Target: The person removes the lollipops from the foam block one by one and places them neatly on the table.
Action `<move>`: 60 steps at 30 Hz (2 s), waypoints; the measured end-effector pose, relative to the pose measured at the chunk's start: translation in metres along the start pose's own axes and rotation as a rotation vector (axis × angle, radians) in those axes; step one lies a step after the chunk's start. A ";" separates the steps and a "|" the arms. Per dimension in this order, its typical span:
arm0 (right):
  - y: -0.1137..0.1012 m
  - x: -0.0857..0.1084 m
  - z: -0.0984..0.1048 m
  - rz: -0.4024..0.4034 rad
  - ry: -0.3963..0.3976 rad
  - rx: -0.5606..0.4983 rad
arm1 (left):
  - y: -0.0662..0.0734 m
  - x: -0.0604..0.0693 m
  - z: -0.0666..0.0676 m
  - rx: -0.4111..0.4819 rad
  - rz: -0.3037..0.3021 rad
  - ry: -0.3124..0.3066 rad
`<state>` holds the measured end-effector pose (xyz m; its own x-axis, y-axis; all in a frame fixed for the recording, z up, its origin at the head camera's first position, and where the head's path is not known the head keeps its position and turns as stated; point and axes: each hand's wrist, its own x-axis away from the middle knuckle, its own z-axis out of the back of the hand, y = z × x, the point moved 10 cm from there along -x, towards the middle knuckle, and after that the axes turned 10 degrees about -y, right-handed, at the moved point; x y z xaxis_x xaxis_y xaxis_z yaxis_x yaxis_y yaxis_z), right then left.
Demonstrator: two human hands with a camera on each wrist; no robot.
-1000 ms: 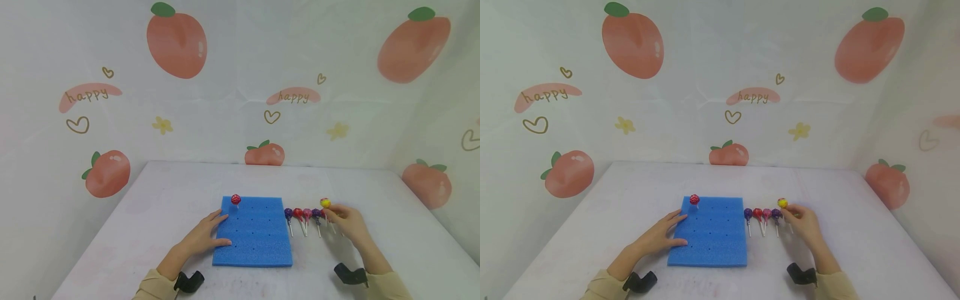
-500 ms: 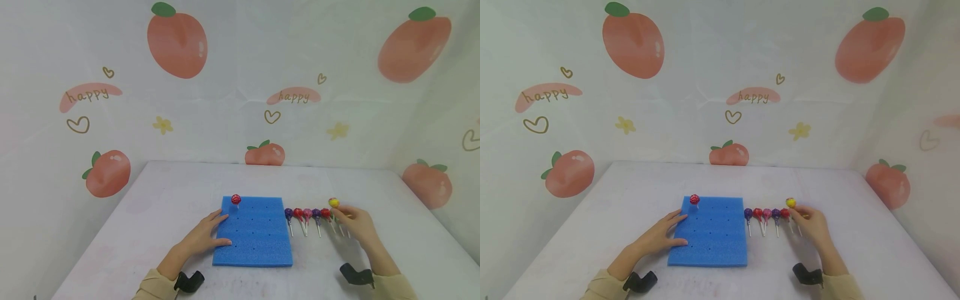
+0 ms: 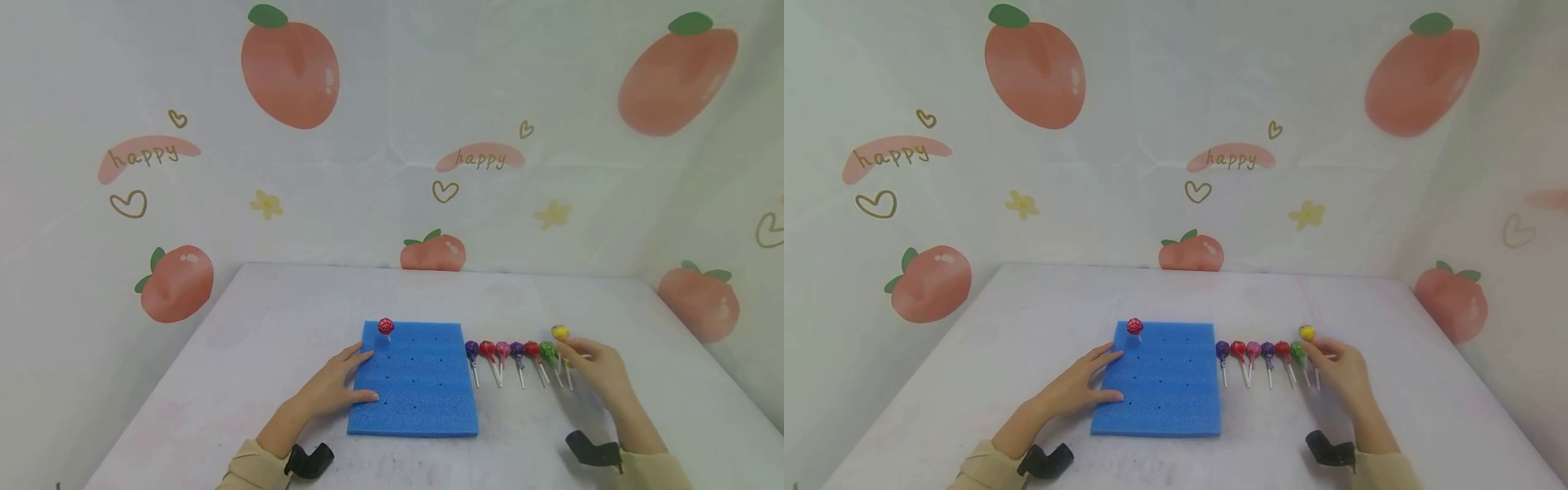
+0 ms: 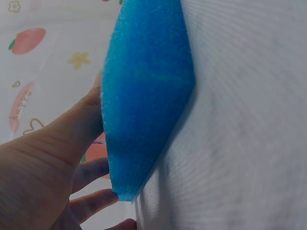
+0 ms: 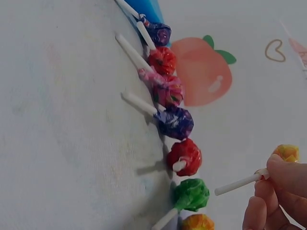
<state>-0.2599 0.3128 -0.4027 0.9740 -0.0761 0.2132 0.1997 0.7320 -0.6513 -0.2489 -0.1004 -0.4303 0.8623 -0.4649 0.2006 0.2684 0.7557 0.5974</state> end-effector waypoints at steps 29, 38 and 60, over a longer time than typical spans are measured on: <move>0.037 -0.007 0.013 -0.087 0.042 -0.052 | -0.003 -0.002 -0.001 -0.003 0.001 -0.002; 0.045 -0.008 0.012 -0.135 0.027 -0.081 | -0.003 -0.002 0.000 -0.002 0.014 0.000; 0.067 -0.015 0.011 -0.176 -0.017 -0.104 | -0.001 -0.001 0.000 -0.006 0.002 0.007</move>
<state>-0.2622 0.3703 -0.4417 0.9215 -0.1842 0.3420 0.3772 0.6346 -0.6745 -0.2503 -0.1009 -0.4312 0.8661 -0.4598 0.1962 0.2691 0.7596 0.5921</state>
